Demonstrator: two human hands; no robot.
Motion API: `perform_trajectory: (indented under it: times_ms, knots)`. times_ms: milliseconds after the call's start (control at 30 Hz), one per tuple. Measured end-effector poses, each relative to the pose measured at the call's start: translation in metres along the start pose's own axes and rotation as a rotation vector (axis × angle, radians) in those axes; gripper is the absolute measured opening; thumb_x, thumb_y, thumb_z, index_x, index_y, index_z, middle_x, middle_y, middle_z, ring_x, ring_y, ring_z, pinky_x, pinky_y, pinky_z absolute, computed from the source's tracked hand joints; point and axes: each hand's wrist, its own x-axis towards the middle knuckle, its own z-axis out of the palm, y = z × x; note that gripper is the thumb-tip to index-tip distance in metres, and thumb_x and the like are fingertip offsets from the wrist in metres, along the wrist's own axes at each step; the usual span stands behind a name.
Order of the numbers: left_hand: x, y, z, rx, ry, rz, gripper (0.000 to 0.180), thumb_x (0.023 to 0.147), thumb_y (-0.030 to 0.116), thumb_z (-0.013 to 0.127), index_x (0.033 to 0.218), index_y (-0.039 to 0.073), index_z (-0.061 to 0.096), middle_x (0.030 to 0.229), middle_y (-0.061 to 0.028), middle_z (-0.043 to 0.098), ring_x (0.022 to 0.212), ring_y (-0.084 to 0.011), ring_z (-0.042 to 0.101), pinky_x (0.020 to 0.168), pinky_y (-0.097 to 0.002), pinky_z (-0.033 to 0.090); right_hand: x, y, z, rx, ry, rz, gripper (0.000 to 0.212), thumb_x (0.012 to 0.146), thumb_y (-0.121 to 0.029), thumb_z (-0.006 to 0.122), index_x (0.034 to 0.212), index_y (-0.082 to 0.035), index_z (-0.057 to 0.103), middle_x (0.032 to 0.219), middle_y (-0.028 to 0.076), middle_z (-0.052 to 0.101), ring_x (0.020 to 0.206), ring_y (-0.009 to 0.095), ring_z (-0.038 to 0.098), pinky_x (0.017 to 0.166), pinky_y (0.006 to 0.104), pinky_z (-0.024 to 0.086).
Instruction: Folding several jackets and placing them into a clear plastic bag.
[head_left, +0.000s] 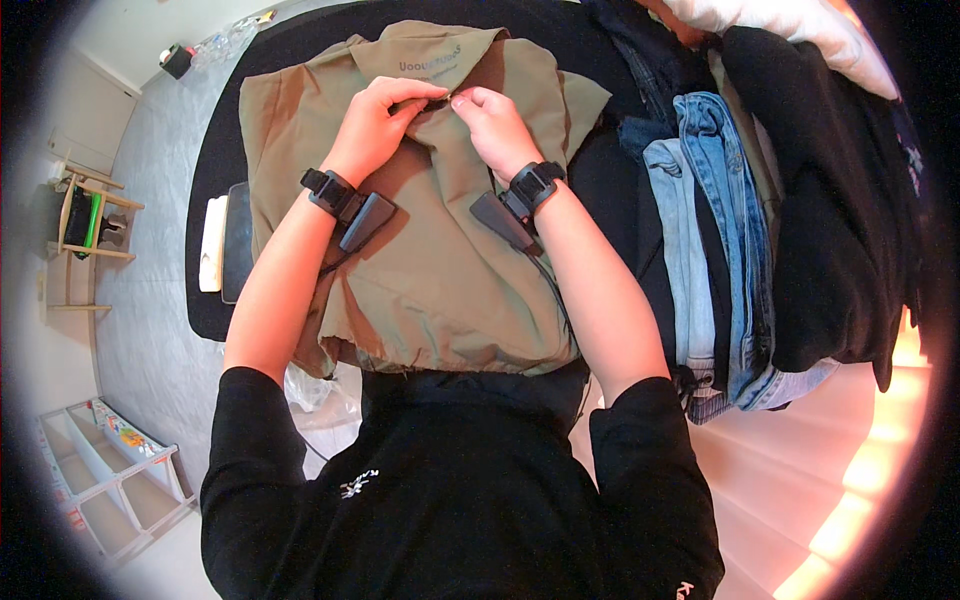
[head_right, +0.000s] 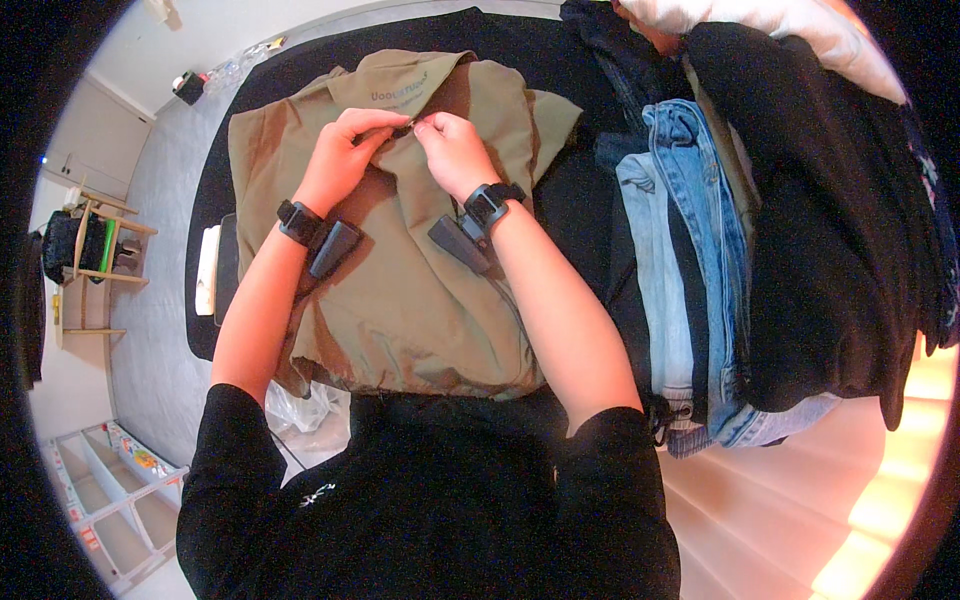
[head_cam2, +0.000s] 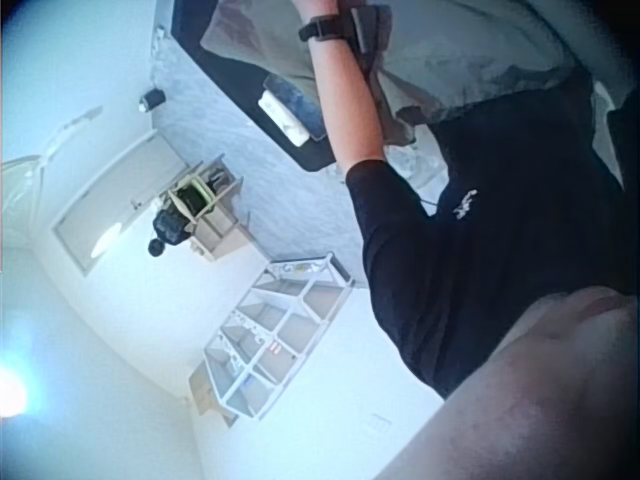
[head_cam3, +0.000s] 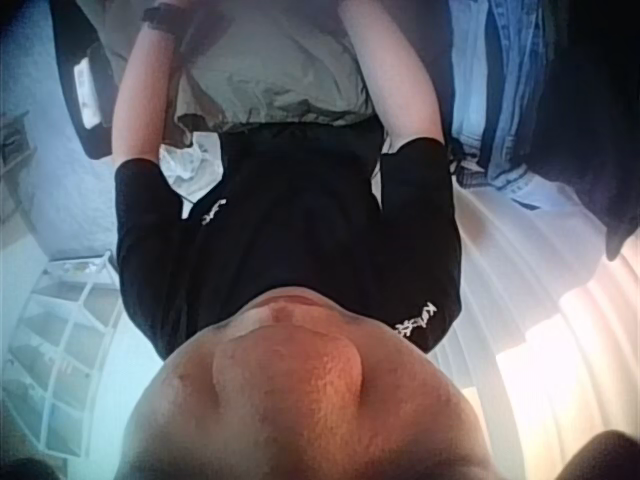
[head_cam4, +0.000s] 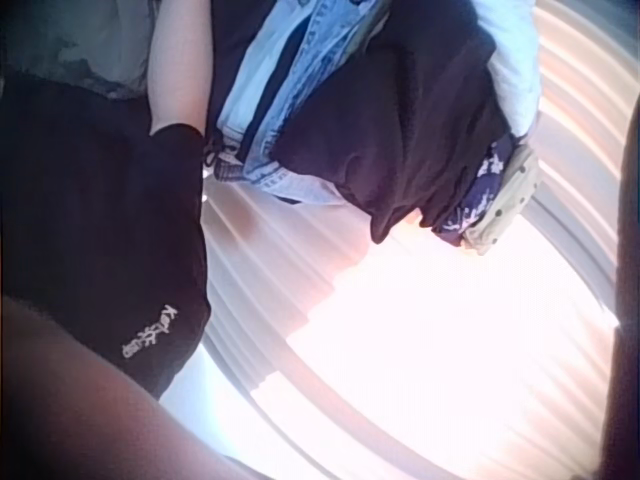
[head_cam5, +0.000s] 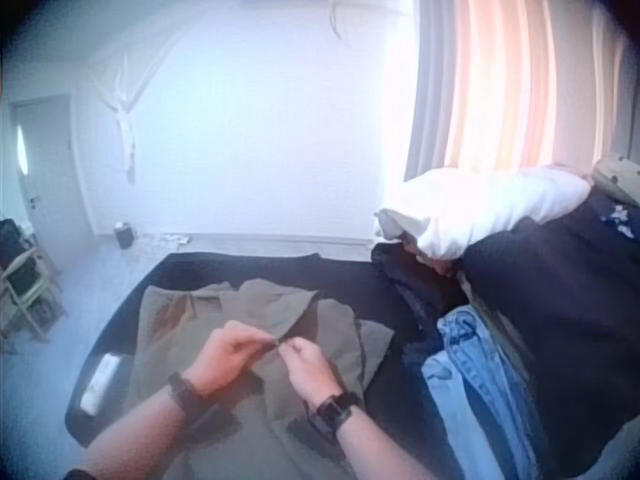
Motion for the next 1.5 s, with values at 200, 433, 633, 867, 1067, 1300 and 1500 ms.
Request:
perform_trajectory:
  times_ms: [200,433,633,867,1067,1300,1500]
  knots:
    - [0.003,0.003,-0.001,0.074,-0.034,0.052,0.029,0.083,-0.002,0.059,0.106,0.011,0.070,0.096,-0.0090,0.068,0.092,-0.0226,0.062,0.083,-0.0314,0.050,0.001,0.003,-0.001,0.074,-0.002,0.045,0.024,0.093,-0.019,0.051,0.094,0.003,0.063,0.083,0.007,0.065,0.078,0.014,0.057,0.071,0.0300,0.045]
    - [0.000,0.003,0.001,0.022,-0.007,0.002,0.028,0.084,-0.001,0.059,0.107,0.010,0.070,0.098,-0.0097,0.068,0.093,-0.0228,0.063,0.084,-0.0311,0.050,0.000,-0.006,0.000,-0.013,0.015,0.070,0.024,0.090,-0.022,0.056,0.094,0.002,0.061,0.085,0.008,0.065,0.081,0.015,0.059,0.075,0.0302,0.046]
    - [0.002,0.011,0.005,-0.281,0.006,-0.007,0.027,0.086,0.003,0.061,0.112,0.006,0.066,0.102,-0.0090,0.069,0.096,-0.0166,0.063,0.086,-0.0301,0.049,-0.002,-0.001,-0.001,-0.006,0.005,-0.035,0.033,0.085,-0.025,0.062,0.104,0.003,0.062,0.101,0.011,0.067,0.094,0.018,0.062,0.085,0.0312,0.047]
    - [-0.003,-0.011,-0.003,-0.067,0.012,-0.145,0.023,0.085,0.008,0.065,0.107,0.003,0.066,0.098,-0.0061,0.069,0.089,-0.0130,0.063,0.080,-0.0263,0.049,-0.005,-0.007,-0.001,0.127,-0.082,0.042,0.030,0.086,-0.016,0.062,0.109,0.003,0.063,0.104,0.009,0.068,0.091,0.013,0.061,0.080,0.0289,0.048]
    - [-0.002,-0.012,-0.003,-0.223,0.029,-0.231,0.019,0.090,0.010,0.062,0.106,0.001,0.067,0.093,-0.0030,0.069,0.085,-0.0066,0.060,0.076,-0.0233,0.049,-0.007,-0.015,-0.001,0.194,-0.113,0.072,0.029,0.084,-0.016,0.063,0.108,0.001,0.065,0.102,0.008,0.068,0.088,0.011,0.061,0.079,0.0278,0.048]
    - [0.000,-0.004,-0.003,-0.239,0.046,-0.163,0.017,0.090,0.009,0.062,0.104,0.001,0.068,0.094,-0.0029,0.069,0.086,-0.0066,0.060,0.077,-0.0233,0.049,-0.006,-0.017,-0.005,0.139,-0.202,0.174,0.029,0.084,-0.013,0.063,0.109,0.001,0.064,0.104,0.007,0.068,0.091,0.013,0.062,0.080,0.0277,0.048]
    - [-0.001,-0.001,-0.005,-0.204,0.063,-0.164,0.016,0.089,0.009,0.063,0.102,0.002,0.068,0.094,-0.0034,0.070,0.086,-0.0075,0.060,0.078,-0.0235,0.049,-0.009,-0.025,-0.009,0.365,-0.226,0.253,0.029,0.089,-0.014,0.060,0.115,0.000,0.059,0.107,0.009,0.065,0.091,0.017,0.065,0.079,0.0302,0.052]
